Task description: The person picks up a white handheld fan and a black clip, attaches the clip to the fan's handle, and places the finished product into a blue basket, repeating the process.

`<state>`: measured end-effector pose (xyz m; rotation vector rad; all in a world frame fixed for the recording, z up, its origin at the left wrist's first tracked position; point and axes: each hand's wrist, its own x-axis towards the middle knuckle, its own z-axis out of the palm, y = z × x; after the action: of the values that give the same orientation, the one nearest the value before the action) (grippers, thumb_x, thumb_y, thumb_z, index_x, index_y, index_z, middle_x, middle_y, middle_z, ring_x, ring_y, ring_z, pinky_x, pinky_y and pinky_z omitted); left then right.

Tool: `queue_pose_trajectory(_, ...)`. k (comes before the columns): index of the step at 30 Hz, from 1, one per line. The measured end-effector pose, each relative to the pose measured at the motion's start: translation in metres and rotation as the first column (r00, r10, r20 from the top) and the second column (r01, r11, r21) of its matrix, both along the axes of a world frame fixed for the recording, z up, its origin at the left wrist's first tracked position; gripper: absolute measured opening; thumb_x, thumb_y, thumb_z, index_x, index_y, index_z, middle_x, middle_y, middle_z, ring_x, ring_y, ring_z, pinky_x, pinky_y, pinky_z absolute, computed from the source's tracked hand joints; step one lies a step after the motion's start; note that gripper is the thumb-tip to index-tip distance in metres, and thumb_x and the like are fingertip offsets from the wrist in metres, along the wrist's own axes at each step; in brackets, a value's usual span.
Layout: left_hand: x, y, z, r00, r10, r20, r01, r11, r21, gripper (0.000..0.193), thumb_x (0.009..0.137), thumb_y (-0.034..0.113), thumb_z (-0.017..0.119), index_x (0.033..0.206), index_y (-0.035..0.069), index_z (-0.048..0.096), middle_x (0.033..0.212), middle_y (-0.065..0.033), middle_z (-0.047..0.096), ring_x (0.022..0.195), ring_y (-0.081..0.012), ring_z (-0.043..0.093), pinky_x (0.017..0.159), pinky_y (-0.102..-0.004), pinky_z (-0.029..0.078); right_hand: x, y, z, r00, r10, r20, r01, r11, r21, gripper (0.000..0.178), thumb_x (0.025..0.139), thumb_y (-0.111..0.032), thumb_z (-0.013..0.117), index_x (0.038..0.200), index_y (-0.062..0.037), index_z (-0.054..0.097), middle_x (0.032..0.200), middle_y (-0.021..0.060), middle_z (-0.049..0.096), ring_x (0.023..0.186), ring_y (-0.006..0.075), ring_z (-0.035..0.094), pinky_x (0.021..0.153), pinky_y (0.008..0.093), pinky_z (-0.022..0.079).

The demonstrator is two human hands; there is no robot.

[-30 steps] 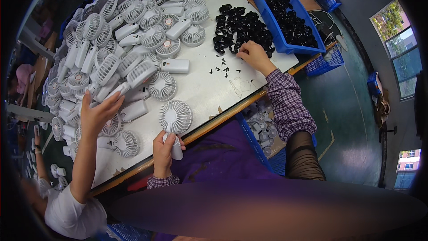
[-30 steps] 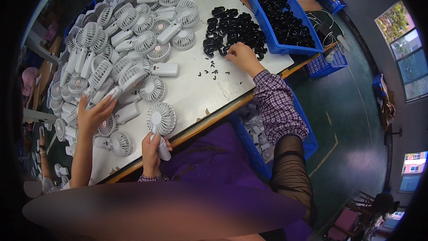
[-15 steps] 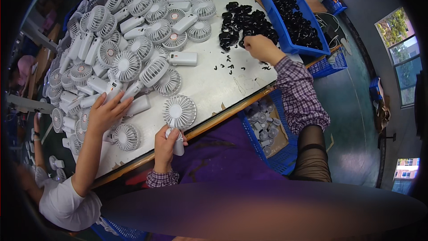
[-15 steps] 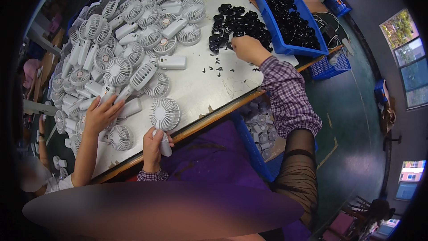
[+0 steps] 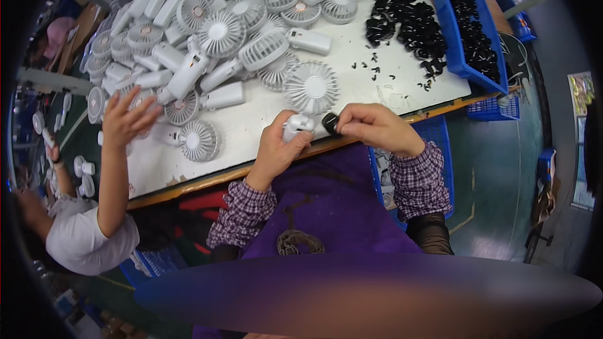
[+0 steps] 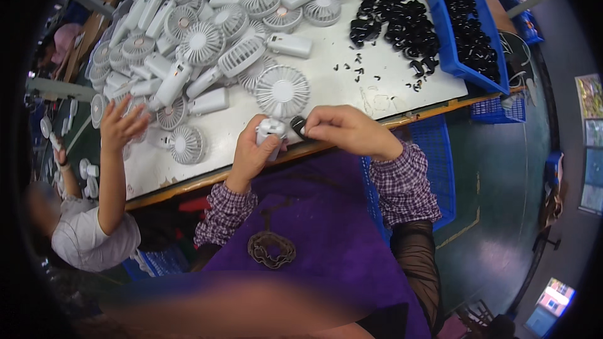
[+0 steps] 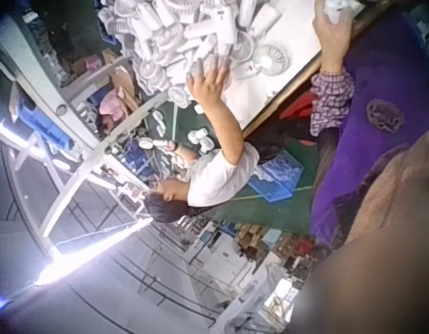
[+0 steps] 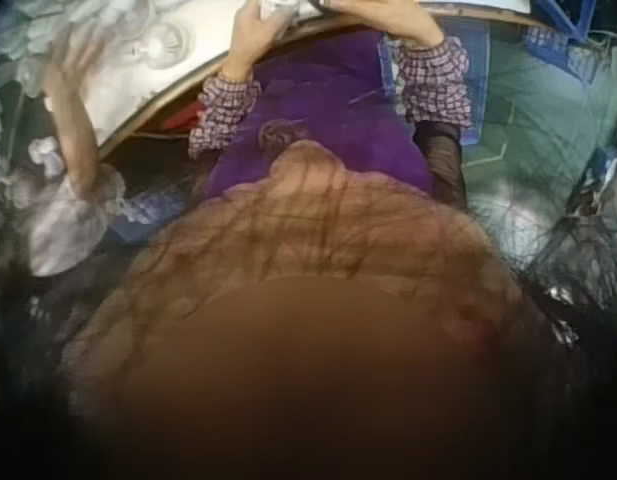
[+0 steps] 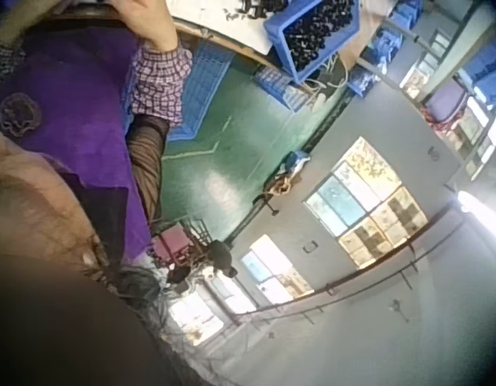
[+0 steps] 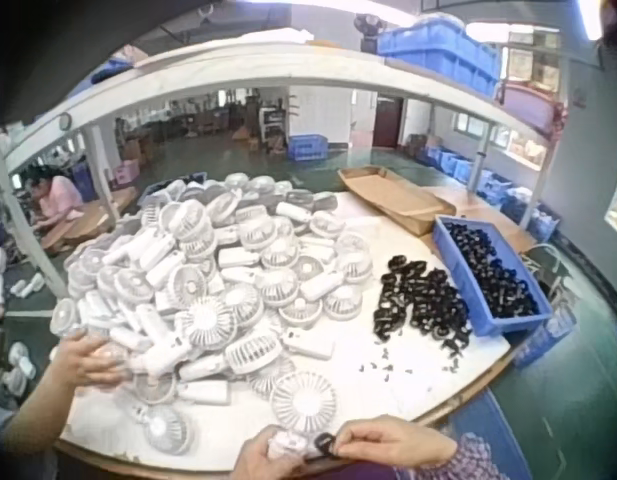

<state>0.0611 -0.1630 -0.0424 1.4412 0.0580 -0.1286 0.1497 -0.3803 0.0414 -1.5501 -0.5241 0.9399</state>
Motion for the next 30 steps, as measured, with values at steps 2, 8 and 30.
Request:
queue_pose_trajectory(2, -0.002, 0.001, 0.001, 0.987, 0.027, 0.161, -0.051, 0.989, 0.142, 0.037, 0.083, 0.029, 0.07, 0.102, 0.001, 0.056, 0.078, -0.006, 0.065, 0.068, -0.0136, 0.061, 0.062, -0.025, 0.047, -0.003, 0.011, -0.013, 0.977, 0.091, 0.191, -0.107, 0.991, 0.076, 0.013, 0.092, -0.014, 0.055, 0.09, -0.0007, 0.057, 0.074, 0.0001, 0.058, 0.066, 0.0078, 0.052, 0.06, 0.0226, 0.041)
queue_pose_trajectory(8, -0.011, 0.004, 0.007, 0.956, -0.043, 0.29, -0.084, 0.908, 0.41, 0.036, 0.079, 0.031, 0.074, 0.092, 0.001, 0.06, 0.069, -0.0073, 0.063, 0.06, -0.0146, 0.06, 0.056, -0.0269, 0.046, 0.002, 0.034, -0.014, 0.846, 0.382, 0.372, -0.365, 0.923, -0.118, 0.015, 0.091, -0.012, 0.053, 0.101, -0.0022, 0.058, 0.071, 0.0026, 0.058, 0.063, 0.0095, 0.054, 0.058, 0.0238, 0.043)
queue_pose_trajectory(30, -0.013, -0.033, -0.025, 0.845, -0.465, -0.262, 0.004, 0.497, -0.868, 0.069, 0.093, 0.062, 0.024, 0.1, -0.001, 0.053, 0.06, -0.0082, 0.05, 0.041, -0.0147, 0.046, 0.034, -0.028, 0.038, 0.006, 0.069, -0.055, 0.832, -0.551, 0.058, 0.531, 0.823, 0.203, 0.043, 0.083, -0.016, 0.066, 0.122, -0.0041, 0.052, 0.094, 0.0026, 0.06, 0.075, 0.0051, 0.056, 0.063, 0.0165, 0.045)
